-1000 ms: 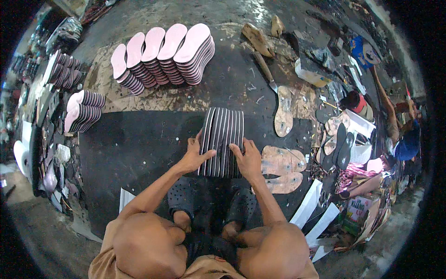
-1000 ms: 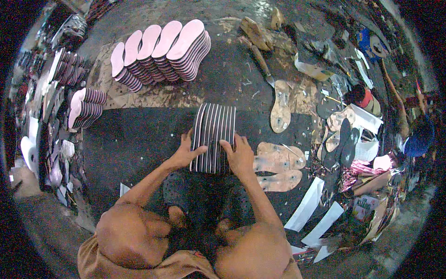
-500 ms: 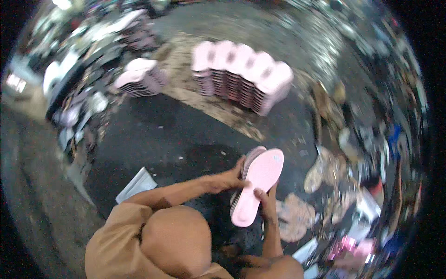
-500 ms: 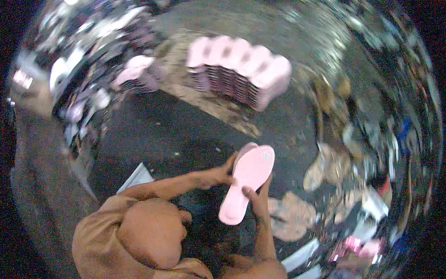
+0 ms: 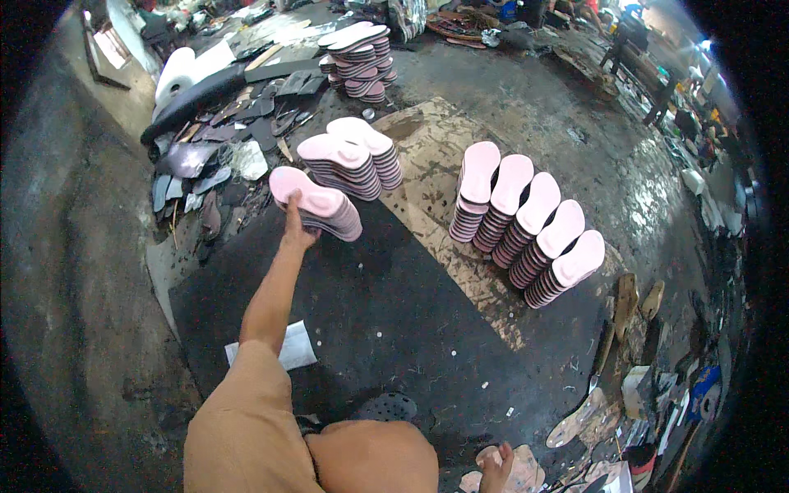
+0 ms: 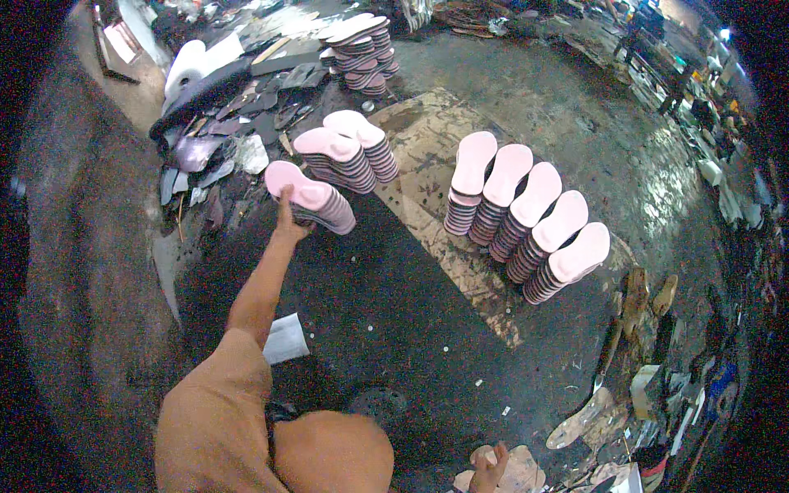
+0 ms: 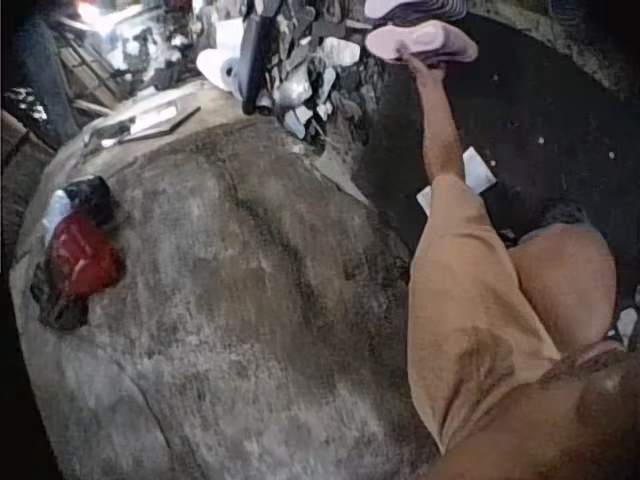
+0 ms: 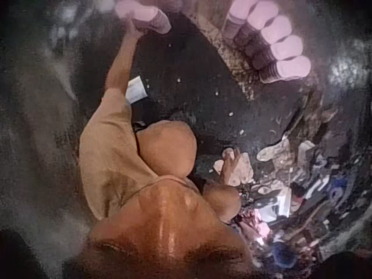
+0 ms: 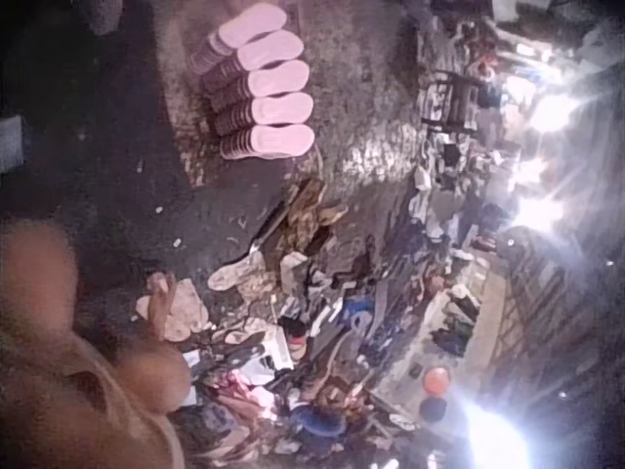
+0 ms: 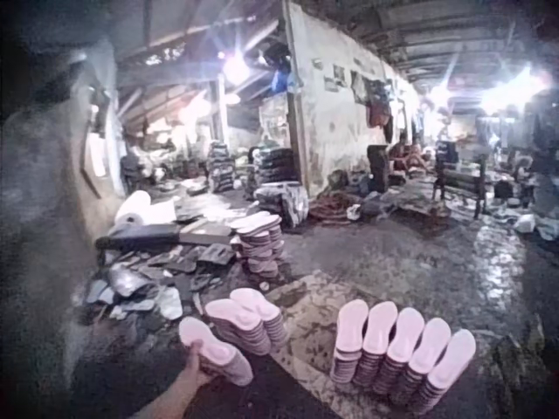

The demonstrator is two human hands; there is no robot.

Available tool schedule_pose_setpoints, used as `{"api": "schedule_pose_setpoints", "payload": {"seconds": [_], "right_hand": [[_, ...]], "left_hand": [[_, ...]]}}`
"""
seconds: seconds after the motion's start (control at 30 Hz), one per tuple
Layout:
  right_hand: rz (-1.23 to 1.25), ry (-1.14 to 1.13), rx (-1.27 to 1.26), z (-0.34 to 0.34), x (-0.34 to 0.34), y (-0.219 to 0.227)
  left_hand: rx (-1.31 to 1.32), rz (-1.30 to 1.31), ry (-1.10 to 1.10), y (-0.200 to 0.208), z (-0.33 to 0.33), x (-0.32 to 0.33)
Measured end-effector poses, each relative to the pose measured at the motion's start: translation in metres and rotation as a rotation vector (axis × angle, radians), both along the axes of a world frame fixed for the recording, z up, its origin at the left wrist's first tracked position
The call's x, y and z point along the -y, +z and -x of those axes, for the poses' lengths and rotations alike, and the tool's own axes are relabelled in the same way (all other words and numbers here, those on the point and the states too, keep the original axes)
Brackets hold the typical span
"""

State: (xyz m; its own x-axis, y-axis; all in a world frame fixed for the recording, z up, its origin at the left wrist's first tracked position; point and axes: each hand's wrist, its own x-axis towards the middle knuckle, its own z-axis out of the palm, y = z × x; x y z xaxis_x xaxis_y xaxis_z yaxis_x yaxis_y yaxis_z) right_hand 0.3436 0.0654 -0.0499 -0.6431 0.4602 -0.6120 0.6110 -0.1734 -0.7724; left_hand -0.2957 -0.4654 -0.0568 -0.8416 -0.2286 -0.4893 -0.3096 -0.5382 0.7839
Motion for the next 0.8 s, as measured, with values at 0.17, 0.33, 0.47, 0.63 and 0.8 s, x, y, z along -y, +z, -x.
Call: {"api": "schedule_pose_setpoints", "payload": {"seconds": [0.17, 0.33, 0.47, 0.63, 0.8], "right_hand": [[-0.159, -0.01, 0.21, -0.064, -0.029, -0.026], [-0.331, 0.035, 0.255, -0.073, -0.043, 0.001], [-0.633, 0.27, 0.242, -0.051, -0.082, 0.056], [-0.387, 0.165, 0.204, 0.074, -0.157, 0.078], [-0.299, 0.078, -0.024, 0.276, -0.213, 0.053]], "left_hand": [[0.132, -0.067, -0.101, -0.039, 0.067, -0.017], [0.12, -0.128, -0.158, -0.043, 0.097, -0.053], [0.09, -0.251, -0.215, -0.043, 0.07, -0.087], [0.252, 0.393, -0.09, -0.062, -0.045, -0.105], [-0.124, 0.102, -1.091, -0.042, -0.164, -0.394]]}}
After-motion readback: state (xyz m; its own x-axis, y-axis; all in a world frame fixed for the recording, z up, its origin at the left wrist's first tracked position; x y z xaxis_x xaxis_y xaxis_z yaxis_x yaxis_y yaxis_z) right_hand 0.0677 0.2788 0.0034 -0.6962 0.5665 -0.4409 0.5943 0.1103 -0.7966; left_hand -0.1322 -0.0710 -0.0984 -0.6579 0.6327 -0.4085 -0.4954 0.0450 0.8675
